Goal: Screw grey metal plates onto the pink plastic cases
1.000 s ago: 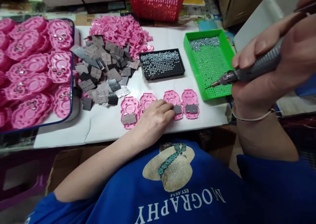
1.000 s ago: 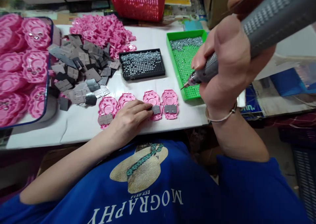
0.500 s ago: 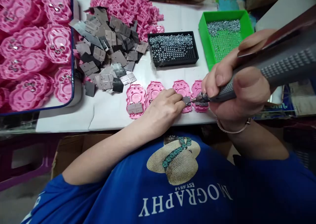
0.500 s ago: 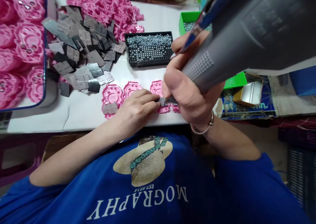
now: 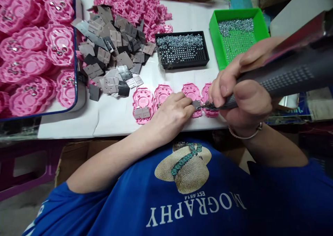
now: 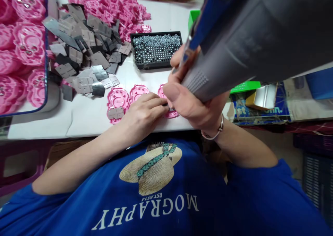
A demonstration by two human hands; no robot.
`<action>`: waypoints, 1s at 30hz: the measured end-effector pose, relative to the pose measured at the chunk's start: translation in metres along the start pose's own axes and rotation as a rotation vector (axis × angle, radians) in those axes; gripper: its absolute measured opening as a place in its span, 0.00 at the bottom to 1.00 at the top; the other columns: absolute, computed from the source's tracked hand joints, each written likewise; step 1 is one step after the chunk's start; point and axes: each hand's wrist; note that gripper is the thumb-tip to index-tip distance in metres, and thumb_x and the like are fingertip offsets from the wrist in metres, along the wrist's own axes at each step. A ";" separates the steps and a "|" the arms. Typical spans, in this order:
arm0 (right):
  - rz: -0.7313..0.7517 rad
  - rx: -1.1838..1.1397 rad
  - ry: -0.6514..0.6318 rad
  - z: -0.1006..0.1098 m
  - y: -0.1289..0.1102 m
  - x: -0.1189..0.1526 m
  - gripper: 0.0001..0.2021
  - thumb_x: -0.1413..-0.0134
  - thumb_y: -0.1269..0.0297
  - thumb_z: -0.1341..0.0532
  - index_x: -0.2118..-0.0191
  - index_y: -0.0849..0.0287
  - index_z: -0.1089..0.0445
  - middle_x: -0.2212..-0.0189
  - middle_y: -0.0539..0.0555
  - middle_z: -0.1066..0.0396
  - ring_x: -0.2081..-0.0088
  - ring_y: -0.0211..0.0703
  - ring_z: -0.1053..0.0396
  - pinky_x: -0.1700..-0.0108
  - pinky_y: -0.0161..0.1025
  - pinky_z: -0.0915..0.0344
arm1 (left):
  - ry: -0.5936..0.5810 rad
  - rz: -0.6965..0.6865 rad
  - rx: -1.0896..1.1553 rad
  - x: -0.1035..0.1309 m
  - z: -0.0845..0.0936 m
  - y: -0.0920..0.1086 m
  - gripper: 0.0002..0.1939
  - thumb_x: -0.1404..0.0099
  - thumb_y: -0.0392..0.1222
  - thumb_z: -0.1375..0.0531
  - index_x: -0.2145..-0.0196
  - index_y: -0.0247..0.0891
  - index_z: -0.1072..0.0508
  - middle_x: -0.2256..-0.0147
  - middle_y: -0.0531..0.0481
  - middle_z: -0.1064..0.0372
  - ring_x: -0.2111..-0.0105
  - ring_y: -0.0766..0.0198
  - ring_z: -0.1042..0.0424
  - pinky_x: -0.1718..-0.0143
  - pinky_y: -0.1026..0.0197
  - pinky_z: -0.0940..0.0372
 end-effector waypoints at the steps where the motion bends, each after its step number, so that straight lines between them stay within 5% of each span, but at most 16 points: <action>1: 0.033 -0.016 -0.017 0.000 0.002 -0.001 0.11 0.57 0.54 0.30 0.68 0.47 0.31 0.81 0.45 0.45 0.83 0.34 0.43 0.84 0.36 0.42 | 0.005 -0.005 -0.005 0.000 0.000 0.000 0.16 0.25 0.36 0.51 0.64 0.32 0.25 0.63 0.44 0.27 0.62 0.57 0.33 0.59 0.55 0.37; 7: 0.061 -0.205 -0.026 -0.003 0.010 -0.002 0.11 0.54 0.62 0.31 0.63 0.47 0.29 0.80 0.43 0.40 0.84 0.32 0.41 0.84 0.34 0.41 | 0.044 -0.032 -0.039 0.001 -0.002 -0.001 0.15 0.26 0.35 0.50 0.63 0.32 0.25 0.60 0.42 0.26 0.61 0.57 0.32 0.58 0.55 0.36; 12: 0.114 -0.225 0.044 0.002 -0.003 -0.011 0.15 0.55 0.61 0.29 0.61 0.55 0.30 0.65 0.48 0.29 0.84 0.29 0.40 0.86 0.34 0.45 | 0.047 -0.029 -0.045 0.003 -0.002 -0.001 0.15 0.26 0.34 0.51 0.63 0.32 0.25 0.58 0.41 0.25 0.60 0.58 0.32 0.58 0.56 0.35; 17: 0.302 0.043 0.283 0.035 -0.018 -0.033 0.14 0.53 0.55 0.31 0.59 0.48 0.26 0.77 0.45 0.39 0.83 0.31 0.42 0.84 0.33 0.45 | 0.076 -0.057 -0.067 0.001 0.000 -0.004 0.11 0.27 0.33 0.48 0.61 0.31 0.25 0.57 0.40 0.26 0.60 0.57 0.31 0.59 0.56 0.33; 20: 0.362 0.155 0.368 0.064 -0.012 -0.043 0.13 0.51 0.56 0.31 0.59 0.50 0.27 0.75 0.46 0.37 0.82 0.30 0.42 0.82 0.34 0.43 | 0.100 -0.086 -0.075 -0.003 0.000 -0.007 0.12 0.28 0.31 0.49 0.62 0.31 0.26 0.58 0.39 0.25 0.60 0.57 0.31 0.60 0.56 0.33; 24: 0.289 0.238 0.437 0.090 0.005 -0.046 0.16 0.52 0.53 0.30 0.59 0.50 0.31 0.71 0.47 0.33 0.81 0.31 0.42 0.80 0.36 0.43 | 0.157 -0.125 -0.099 -0.004 0.000 -0.007 0.13 0.28 0.30 0.50 0.63 0.31 0.26 0.58 0.38 0.25 0.62 0.58 0.30 0.62 0.57 0.33; 30: 0.248 0.277 0.417 0.096 0.018 -0.042 0.15 0.51 0.51 0.31 0.60 0.47 0.32 0.74 0.46 0.36 0.80 0.33 0.42 0.78 0.37 0.43 | 0.170 -0.123 -0.106 -0.004 -0.001 -0.005 0.12 0.28 0.30 0.50 0.64 0.31 0.26 0.57 0.37 0.25 0.62 0.57 0.30 0.63 0.57 0.32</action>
Point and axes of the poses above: each hand's wrist, its own x-axis away from the middle knuckle, its own z-axis out of the back of the hand, y = z × x
